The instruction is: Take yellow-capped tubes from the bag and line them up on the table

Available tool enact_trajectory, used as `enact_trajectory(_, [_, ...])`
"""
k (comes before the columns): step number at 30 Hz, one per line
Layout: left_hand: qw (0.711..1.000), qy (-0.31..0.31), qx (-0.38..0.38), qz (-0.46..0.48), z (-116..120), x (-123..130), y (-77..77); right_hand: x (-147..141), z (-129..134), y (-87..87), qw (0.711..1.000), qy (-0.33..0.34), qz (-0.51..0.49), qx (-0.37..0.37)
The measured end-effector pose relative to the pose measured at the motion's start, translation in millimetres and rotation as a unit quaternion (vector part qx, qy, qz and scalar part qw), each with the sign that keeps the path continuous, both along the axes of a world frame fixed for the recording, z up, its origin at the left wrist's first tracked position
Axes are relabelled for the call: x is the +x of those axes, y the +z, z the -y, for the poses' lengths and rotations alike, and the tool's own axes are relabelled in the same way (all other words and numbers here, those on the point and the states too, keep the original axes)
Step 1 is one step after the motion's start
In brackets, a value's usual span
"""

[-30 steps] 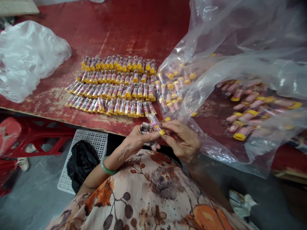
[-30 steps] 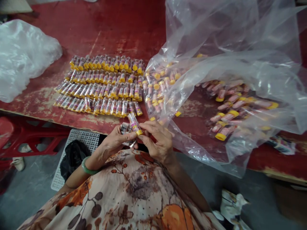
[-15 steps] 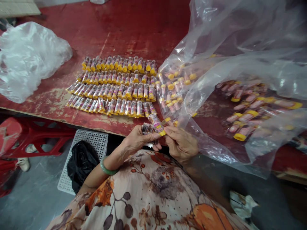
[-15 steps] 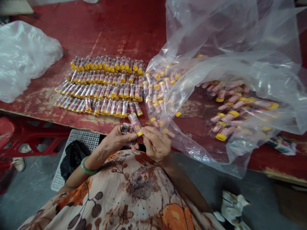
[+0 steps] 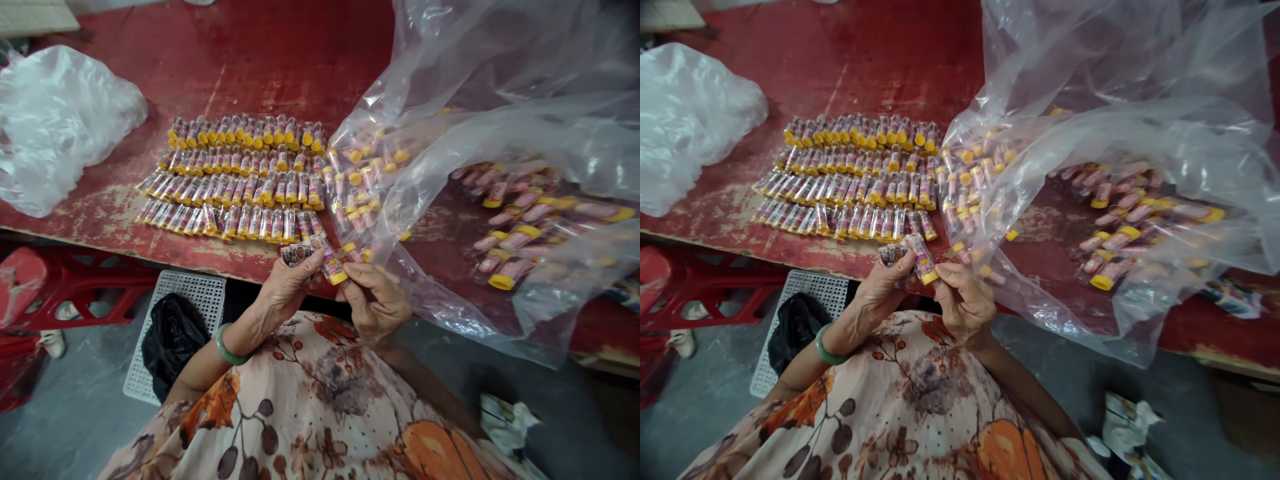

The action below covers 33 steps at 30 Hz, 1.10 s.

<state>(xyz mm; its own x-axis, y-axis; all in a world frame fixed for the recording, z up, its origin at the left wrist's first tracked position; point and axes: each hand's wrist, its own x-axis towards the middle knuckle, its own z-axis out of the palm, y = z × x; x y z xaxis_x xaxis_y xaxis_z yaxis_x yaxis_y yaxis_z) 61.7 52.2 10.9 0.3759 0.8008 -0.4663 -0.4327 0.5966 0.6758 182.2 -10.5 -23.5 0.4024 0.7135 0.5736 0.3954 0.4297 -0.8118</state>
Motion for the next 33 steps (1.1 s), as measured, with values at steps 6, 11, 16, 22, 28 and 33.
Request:
enact_trajectory(6, [0.999,-0.033,-0.018,0.018,3.4,-2.8,3.8,2.0,-0.4,4.8,0.994,-0.053,0.085,0.046])
enact_trajectory(11, [0.999,-0.034,-0.020,0.016,6.3,-2.0,3.5,0.0,1.2,4.3,0.990,-0.064,0.114,0.050])
enact_trajectory(16, [0.999,-0.037,-0.019,0.015,7.1,-2.0,2.7,-0.4,2.1,4.4,0.983,-0.079,0.152,0.060])
enact_trajectory(22, [0.999,-0.046,-0.015,0.006,6.5,-3.7,0.6,2.1,3.9,0.8,0.968,-0.094,0.219,0.079])
enact_trajectory(28, [0.998,-0.057,-0.008,-0.012,6.6,-4.6,0.0,2.8,3.9,-0.2,0.959,-0.114,0.247,0.081])
enact_trajectory(33, [0.998,-0.063,0.001,-0.023,6.2,-3.7,3.2,2.4,1.9,-0.6,0.951,-0.126,0.265,0.096])
